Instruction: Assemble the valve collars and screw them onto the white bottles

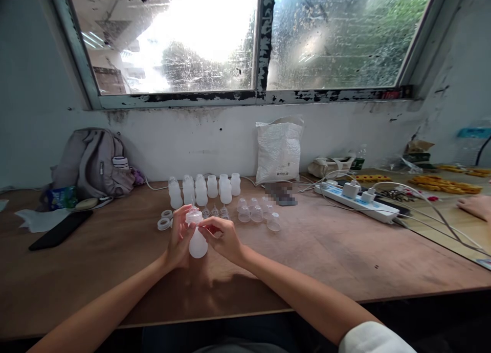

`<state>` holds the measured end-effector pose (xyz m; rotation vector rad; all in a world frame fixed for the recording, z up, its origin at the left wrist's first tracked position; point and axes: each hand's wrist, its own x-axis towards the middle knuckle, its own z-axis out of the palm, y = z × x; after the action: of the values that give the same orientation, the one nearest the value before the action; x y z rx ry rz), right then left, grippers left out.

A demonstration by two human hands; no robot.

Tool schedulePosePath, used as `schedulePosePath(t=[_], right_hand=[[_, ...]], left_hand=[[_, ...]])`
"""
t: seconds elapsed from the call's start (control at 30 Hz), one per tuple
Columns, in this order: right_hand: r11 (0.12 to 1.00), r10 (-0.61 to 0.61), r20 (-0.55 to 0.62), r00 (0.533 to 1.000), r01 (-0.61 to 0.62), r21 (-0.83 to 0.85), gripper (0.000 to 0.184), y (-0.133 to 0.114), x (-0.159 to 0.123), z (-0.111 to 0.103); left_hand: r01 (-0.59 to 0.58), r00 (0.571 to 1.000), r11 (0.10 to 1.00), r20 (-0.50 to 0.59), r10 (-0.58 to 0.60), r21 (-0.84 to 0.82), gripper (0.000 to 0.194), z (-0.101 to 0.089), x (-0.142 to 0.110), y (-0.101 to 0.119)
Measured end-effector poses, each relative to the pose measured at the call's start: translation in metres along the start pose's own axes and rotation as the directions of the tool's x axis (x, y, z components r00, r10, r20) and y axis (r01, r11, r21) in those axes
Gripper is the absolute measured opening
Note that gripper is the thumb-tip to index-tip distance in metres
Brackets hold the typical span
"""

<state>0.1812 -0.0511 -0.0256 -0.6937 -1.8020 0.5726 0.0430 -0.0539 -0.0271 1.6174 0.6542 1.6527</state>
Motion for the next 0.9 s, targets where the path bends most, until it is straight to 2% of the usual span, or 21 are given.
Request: schedulePosePath(t=[0.2,0.33,0.5,0.67,0.77,0.9], right_hand=[[0.994,0.022,-0.048,0.999,-0.017,0.107,0.017,-0.002,-0.001,0.000],[0.986,0.060,-0.003,0.998,-0.058,0.159,0.020,0.000,0.000,-0.001],[0.957,0.164,0.034,0.986,-0.168,0.238,0.026,0.002,0.004,-0.003],[0.957,0.221,0.050,0.974,-0.227,0.181,0.031,0.002,0.009,-0.008],[0.970,0.208,0.025,0.978,-0.210,0.120,0.033,0.001,0.011,-0.010],[0.975,0.185,0.033,0.982,-0.187,0.123,0.030,-0.001,0.013,-0.010]], left_hand=[[0.021,1.000,0.999,0.006,-0.022,0.029,0.040,0.001,0.001,0.000],[0.068,0.998,0.998,-0.002,-0.068,0.011,0.041,0.002,0.002,0.001],[0.088,0.996,0.996,0.022,-0.088,0.026,0.036,0.003,0.004,0.001],[0.103,0.992,0.995,0.076,-0.101,-0.017,0.034,0.002,0.007,-0.006],[0.123,0.990,0.992,0.080,-0.119,-0.041,0.035,0.000,0.009,-0.013],[0.149,0.981,0.988,0.130,-0.143,-0.042,0.036,-0.001,0.011,-0.016]])
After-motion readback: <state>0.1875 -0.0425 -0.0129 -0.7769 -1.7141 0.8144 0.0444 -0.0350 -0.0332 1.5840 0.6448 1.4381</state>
